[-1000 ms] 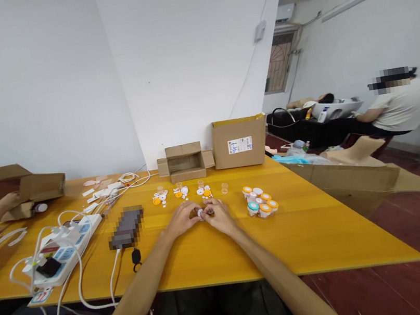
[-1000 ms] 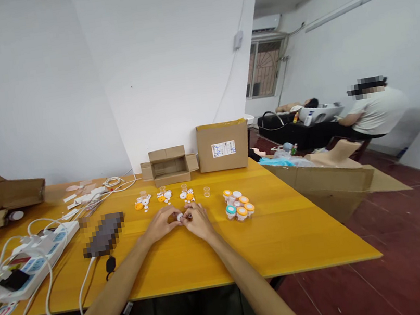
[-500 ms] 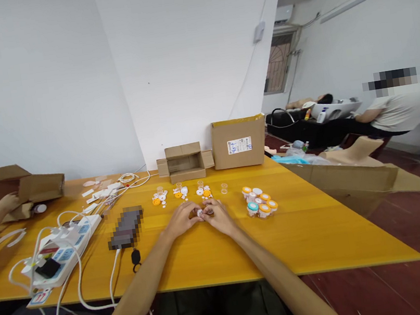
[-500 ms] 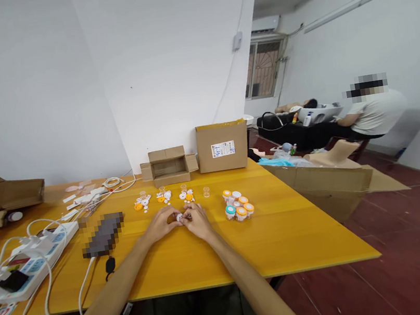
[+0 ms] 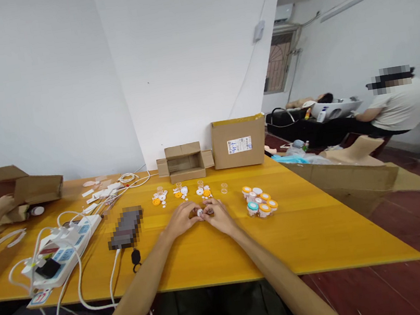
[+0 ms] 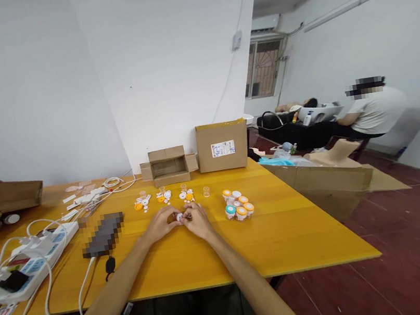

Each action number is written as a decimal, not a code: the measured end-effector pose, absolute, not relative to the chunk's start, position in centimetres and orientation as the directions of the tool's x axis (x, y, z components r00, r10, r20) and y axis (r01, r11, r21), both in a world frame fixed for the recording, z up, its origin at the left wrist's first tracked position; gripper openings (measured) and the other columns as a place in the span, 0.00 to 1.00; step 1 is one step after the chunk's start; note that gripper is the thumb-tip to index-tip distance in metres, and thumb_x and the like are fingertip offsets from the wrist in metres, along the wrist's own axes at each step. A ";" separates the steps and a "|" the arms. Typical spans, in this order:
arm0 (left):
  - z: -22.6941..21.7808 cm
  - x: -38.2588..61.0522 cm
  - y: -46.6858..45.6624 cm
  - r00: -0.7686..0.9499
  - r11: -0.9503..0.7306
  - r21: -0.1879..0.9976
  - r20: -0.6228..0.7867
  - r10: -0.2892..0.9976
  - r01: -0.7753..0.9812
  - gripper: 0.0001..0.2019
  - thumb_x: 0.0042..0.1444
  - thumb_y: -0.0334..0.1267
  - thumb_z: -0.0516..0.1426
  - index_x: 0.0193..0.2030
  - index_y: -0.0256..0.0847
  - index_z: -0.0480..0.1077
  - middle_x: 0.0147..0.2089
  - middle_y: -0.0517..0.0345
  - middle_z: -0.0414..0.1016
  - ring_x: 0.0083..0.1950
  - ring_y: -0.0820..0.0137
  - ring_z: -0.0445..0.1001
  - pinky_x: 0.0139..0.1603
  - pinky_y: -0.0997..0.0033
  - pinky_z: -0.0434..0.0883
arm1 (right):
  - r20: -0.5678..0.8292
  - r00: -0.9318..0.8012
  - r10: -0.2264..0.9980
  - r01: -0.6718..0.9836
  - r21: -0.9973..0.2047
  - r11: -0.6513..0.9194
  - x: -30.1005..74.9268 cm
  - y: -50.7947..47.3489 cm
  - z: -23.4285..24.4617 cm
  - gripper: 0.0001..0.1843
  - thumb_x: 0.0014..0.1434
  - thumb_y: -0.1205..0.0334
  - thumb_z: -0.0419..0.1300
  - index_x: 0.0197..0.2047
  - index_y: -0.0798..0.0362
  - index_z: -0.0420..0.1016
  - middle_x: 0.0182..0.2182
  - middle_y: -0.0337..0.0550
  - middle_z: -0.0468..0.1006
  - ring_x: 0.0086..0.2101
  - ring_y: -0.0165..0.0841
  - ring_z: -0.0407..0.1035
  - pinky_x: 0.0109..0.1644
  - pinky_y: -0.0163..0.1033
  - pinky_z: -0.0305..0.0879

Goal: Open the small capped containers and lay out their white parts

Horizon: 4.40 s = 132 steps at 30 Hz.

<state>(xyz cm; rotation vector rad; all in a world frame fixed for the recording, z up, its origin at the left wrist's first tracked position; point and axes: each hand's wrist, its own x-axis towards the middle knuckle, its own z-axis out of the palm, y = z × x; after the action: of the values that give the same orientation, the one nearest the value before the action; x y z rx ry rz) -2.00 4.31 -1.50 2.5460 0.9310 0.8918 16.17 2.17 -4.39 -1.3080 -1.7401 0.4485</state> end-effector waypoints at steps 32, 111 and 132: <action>-1.1 -2.0 4.0 0.577 -0.710 0.498 0.421 0.700 0.497 0.07 0.56 0.34 0.63 0.42 0.43 0.74 0.39 0.58 0.78 0.40 0.66 0.74 0.47 0.67 0.71 | 0.483 -0.001 0.876 0.738 -0.590 0.327 16.2 1.6 -4.1 0.06 0.51 0.68 0.66 0.25 0.49 0.76 0.44 0.47 0.78 0.47 0.44 0.70 0.50 0.47 0.64; -0.8 -1.8 4.4 0.502 -0.630 0.687 0.425 0.753 0.363 0.08 0.59 0.39 0.61 0.31 0.41 0.78 0.33 0.57 0.81 0.40 0.66 0.74 0.48 0.65 0.69 | 0.493 -0.223 0.841 0.678 -0.541 0.497 15.7 0.2 -2.2 0.08 0.57 0.70 0.63 0.39 0.48 0.76 0.39 0.42 0.79 0.43 0.38 0.69 0.46 0.41 0.61; -0.8 -1.9 4.7 0.468 -0.581 0.753 0.412 0.782 0.308 0.06 0.55 0.39 0.63 0.30 0.42 0.80 0.32 0.57 0.81 0.38 0.66 0.75 0.45 0.67 0.70 | 0.512 -0.138 0.848 0.683 -0.570 0.456 15.7 0.8 -2.6 0.06 0.57 0.69 0.64 0.33 0.48 0.74 0.35 0.40 0.81 0.40 0.38 0.72 0.45 0.40 0.63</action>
<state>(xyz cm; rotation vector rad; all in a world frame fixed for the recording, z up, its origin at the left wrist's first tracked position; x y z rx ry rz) -1.87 4.66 -0.82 2.1186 0.9010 1.0258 15.74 0.78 -2.62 -1.2882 -1.8818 0.2514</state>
